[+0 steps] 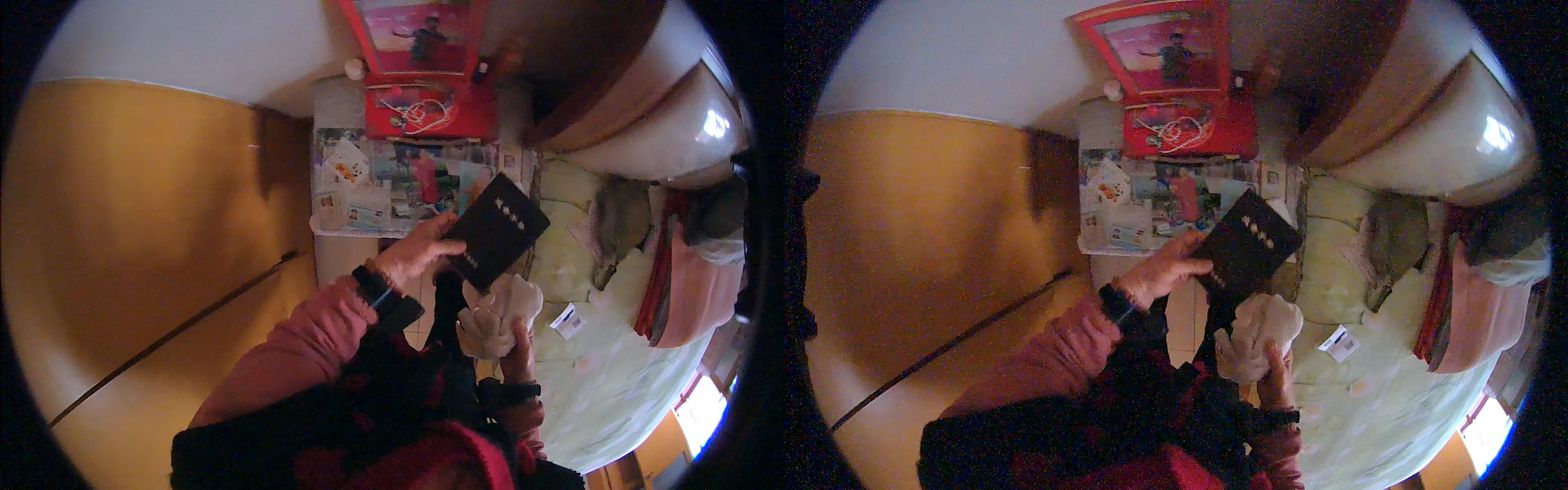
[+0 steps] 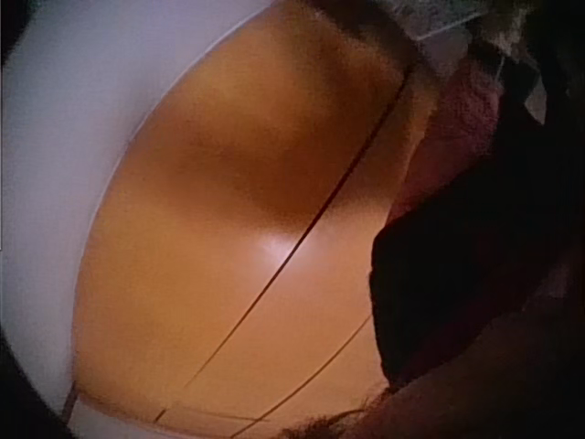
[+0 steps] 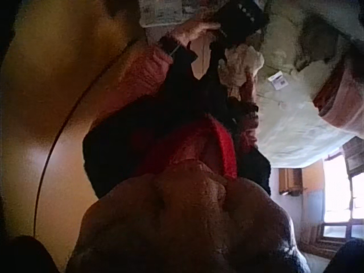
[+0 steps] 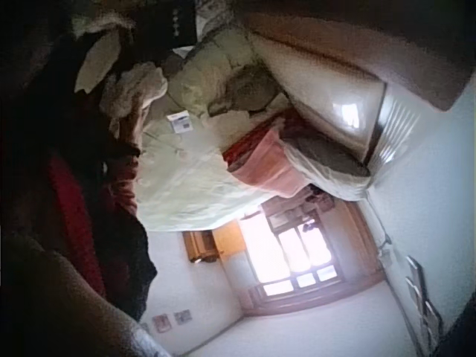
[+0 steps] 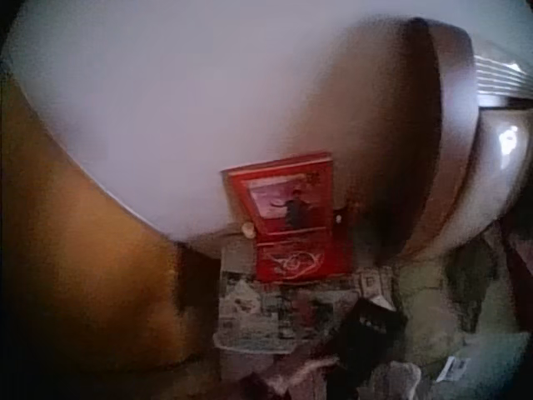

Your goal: The person wipes a bedside table and bed headboard with a cloth, handles several small bottles and a plastic bag, and places items into a drawer under the bed. The person also wipes the bed headboard and moves around the room.

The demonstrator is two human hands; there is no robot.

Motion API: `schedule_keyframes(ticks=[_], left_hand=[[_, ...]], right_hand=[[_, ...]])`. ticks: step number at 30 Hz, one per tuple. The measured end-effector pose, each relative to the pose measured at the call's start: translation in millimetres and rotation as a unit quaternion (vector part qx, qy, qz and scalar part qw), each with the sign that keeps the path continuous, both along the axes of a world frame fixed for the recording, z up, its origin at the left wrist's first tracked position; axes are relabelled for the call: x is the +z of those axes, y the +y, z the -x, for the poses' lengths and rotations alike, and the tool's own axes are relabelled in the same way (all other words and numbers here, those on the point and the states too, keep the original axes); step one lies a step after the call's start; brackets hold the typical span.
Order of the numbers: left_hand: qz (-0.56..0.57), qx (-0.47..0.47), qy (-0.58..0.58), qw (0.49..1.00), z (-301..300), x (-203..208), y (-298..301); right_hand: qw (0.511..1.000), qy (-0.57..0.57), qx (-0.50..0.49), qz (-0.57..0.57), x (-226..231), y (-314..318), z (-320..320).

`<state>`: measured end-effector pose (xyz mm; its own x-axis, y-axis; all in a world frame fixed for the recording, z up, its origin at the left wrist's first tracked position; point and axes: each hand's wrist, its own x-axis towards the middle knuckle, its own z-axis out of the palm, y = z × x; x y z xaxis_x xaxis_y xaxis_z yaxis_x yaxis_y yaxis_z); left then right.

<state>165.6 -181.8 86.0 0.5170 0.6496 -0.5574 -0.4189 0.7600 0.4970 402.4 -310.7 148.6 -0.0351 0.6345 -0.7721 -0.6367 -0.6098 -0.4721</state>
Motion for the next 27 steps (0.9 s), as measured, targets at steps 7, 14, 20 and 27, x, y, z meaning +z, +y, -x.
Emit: schedule_keyframes(ticks=[7, 14, 20, 27], left_hand=[[0.03, -0.008, -0.019, 0.999, 74, 21, -41], [0.036, 0.104, 0.136, 0.985, 180, 34, -67], [0.019, 0.206, 0.17, 0.964, 233, 15, -84], [0.056, 0.241, 0.218, 0.944, 265, -1, -105]], right_hand=[[0.997, 0.049, 0.047, 0.027, -18, 25, 43], [0.917, -0.069, 0.389, -0.052, -44, 93, 121], [0.634, -0.65, 0.356, -0.223, -147, 156, 165], [0.366, -0.655, 0.514, -0.416, -210, 109, 286]])
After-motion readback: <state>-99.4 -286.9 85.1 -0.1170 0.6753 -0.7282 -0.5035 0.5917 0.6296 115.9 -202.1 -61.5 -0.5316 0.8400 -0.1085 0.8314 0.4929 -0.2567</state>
